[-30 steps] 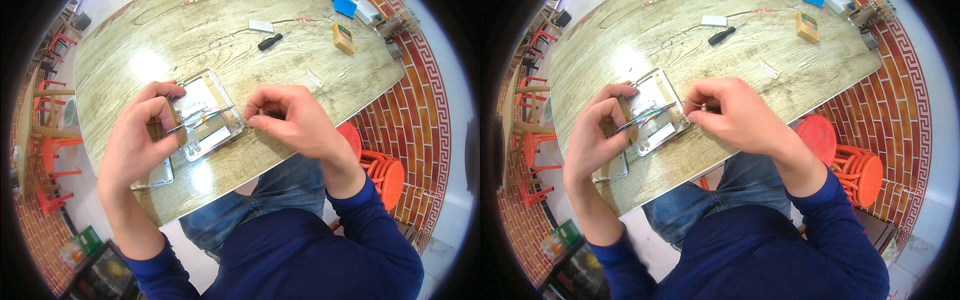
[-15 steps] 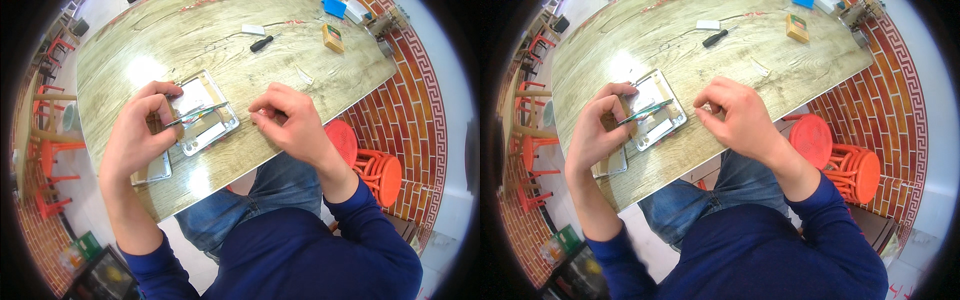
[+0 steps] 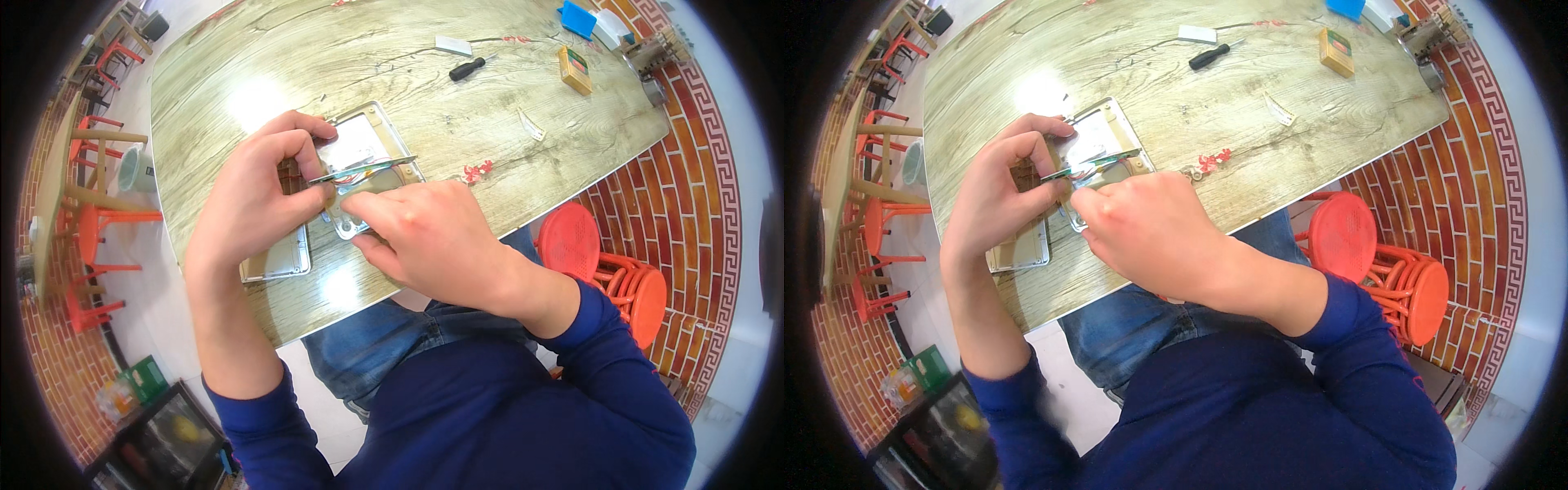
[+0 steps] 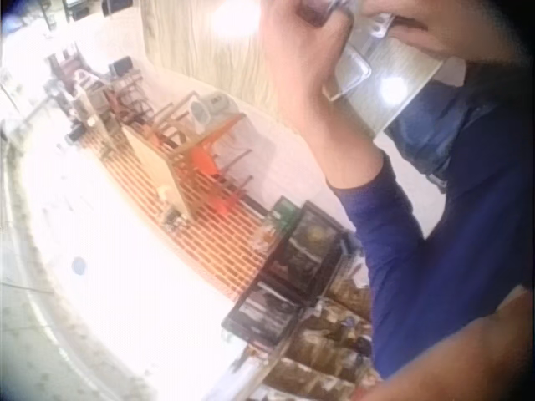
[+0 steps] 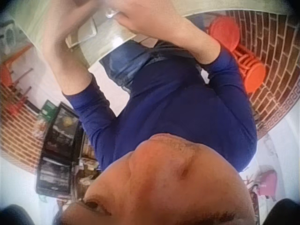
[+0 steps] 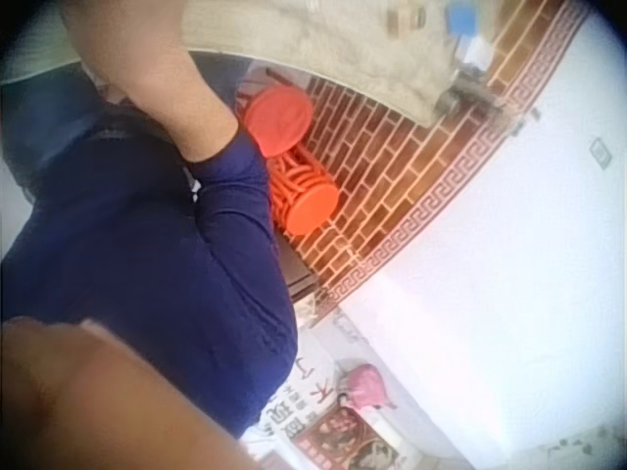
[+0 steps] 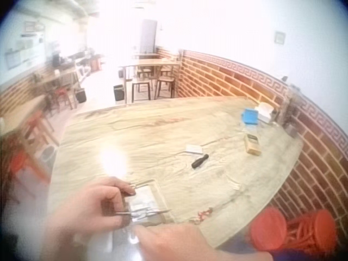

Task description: The person assembles a small electronic device on a table, handling a circuit board, wires, and a battery. They connect wires to the board, insert the battery, and secure components with a screwdriver. The device is flipped and adjusted multiple times during assembly.

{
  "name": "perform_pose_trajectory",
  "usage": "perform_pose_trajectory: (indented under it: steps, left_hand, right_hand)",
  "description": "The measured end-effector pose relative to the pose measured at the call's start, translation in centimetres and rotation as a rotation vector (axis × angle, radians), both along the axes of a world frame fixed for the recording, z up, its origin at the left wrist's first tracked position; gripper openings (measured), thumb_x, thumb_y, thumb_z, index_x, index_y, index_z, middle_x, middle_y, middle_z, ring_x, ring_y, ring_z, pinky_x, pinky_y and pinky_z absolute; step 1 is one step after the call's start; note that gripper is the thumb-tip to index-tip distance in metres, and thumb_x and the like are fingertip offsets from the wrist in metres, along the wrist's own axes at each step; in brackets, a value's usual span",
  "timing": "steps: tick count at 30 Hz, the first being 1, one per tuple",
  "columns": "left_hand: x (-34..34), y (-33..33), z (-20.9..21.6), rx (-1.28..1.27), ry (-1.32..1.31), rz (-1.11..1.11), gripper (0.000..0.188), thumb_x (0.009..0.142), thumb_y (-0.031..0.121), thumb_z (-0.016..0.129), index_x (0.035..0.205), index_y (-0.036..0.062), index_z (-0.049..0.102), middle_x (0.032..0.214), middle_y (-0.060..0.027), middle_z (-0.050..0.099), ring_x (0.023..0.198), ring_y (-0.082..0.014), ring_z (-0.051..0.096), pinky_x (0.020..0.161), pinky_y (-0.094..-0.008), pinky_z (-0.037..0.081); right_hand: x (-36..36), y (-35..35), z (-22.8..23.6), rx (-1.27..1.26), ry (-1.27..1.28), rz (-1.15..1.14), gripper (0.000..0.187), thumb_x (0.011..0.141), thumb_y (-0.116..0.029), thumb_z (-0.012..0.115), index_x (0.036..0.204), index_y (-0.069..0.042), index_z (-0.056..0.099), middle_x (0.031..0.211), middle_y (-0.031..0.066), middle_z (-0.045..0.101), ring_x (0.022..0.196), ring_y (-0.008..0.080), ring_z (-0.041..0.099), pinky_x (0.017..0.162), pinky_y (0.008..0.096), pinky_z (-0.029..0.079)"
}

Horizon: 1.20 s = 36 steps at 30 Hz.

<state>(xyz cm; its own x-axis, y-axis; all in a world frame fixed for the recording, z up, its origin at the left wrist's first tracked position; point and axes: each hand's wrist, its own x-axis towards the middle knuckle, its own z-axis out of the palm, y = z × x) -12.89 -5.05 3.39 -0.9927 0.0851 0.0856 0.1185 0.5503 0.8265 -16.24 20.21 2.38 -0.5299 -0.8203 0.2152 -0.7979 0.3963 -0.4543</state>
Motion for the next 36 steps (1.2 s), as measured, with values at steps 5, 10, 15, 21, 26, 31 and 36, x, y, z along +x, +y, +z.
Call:
perform_pose_trajectory:
  steps: [5,10,15,21,26,31,36]
  left_hand:
    - [-0.1,0.0,-0.2,0.017,0.027,-0.007,0.021,0.083,-0.001,0.08,0.085,-0.0014,0.059,0.134,-0.0104,0.076,0.087,-0.0154,0.065,0.079,-0.0313,0.056]
    - [0.1,0.1,0.0,0.049,-0.028,0.012,0.02,0.083,-0.001,0.08,0.085,-0.002,0.06,0.133,-0.0105,0.076,0.085,-0.0155,0.064,0.078,-0.0318,0.056]
    - [0.1,0.2,0.2,0.033,-0.021,0.006,0.019,0.083,-0.001,0.08,0.085,-0.0023,0.06,0.133,-0.011,0.076,0.085,-0.0163,0.064,0.078,-0.032,0.056]
    - [0.0,0.1,0.2,0.019,-0.017,0.007,0.02,0.082,-0.001,0.08,0.083,-0.0023,0.06,0.134,-0.0121,0.077,0.086,-0.0182,0.065,0.078,-0.0329,0.056]
    - [0.0,0.1,-0.1,-0.005,0.022,0.005,0.022,0.082,0.0,0.081,0.082,-0.0021,0.059,0.133,-0.0129,0.077,0.086,-0.0199,0.066,0.08,-0.034,0.057]
    - [0.0,0.2,-0.1,0.002,0.026,0.001,0.021,0.083,0.0,0.081,0.083,-0.0019,0.059,0.134,-0.0125,0.077,0.088,-0.0198,0.067,0.081,-0.034,0.057]
    - [0.0,0.3,-0.1,0.014,-0.022,0.012,0.022,0.084,0.0,0.081,0.085,-0.0013,0.059,0.134,-0.0113,0.076,0.09,-0.0192,0.067,0.081,-0.0336,0.058]
  right_hand:
    - [0.0,-1.0,0.4,0.076,0.031,-0.004,0.023,0.099,-0.022,0.086,0.112,-0.011,0.071,0.085,0.0123,0.078,0.082,0.036,0.08,0.068,0.0496,0.06]
    - [-0.2,-1.2,0.4,0.15,-0.034,-0.056,0.024,0.1,-0.021,0.086,0.115,-0.01,0.071,0.087,0.0136,0.079,0.084,0.0383,0.081,0.07,0.0516,0.061]
    - [-0.4,-1.4,0.6,0.119,-0.08,-0.067,0.024,0.1,-0.019,0.085,0.117,-0.009,0.071,0.088,0.0146,0.08,0.086,0.0399,0.081,0.074,0.0527,0.061]
    - [-0.8,-1.2,0.5,-0.047,-0.174,-0.06,0.015,0.101,-0.013,0.083,0.11,-0.007,0.073,0.084,0.0147,0.076,0.081,0.0392,0.077,0.073,0.0503,0.059]
    - [-1.3,0.7,2.0,-0.163,-0.443,-0.063,0.007,0.102,-0.006,0.08,0.107,-0.004,0.074,0.074,0.0042,0.065,0.065,0.0155,0.059,0.064,0.0362,0.046]
    - [-3.9,5.1,2.8,-0.243,-0.575,-0.261,0.005,0.107,-0.003,0.077,0.111,0.0,0.075,0.079,-0.0081,0.059,0.073,0.002,0.048,0.066,0.026,0.039]
    - [-7.3,8.4,1.2,-0.243,-0.535,-0.399,0.004,0.11,-0.002,0.074,0.113,0.001,0.074,0.086,-0.0077,0.061,0.079,0.0012,0.051,0.073,0.023,0.041]
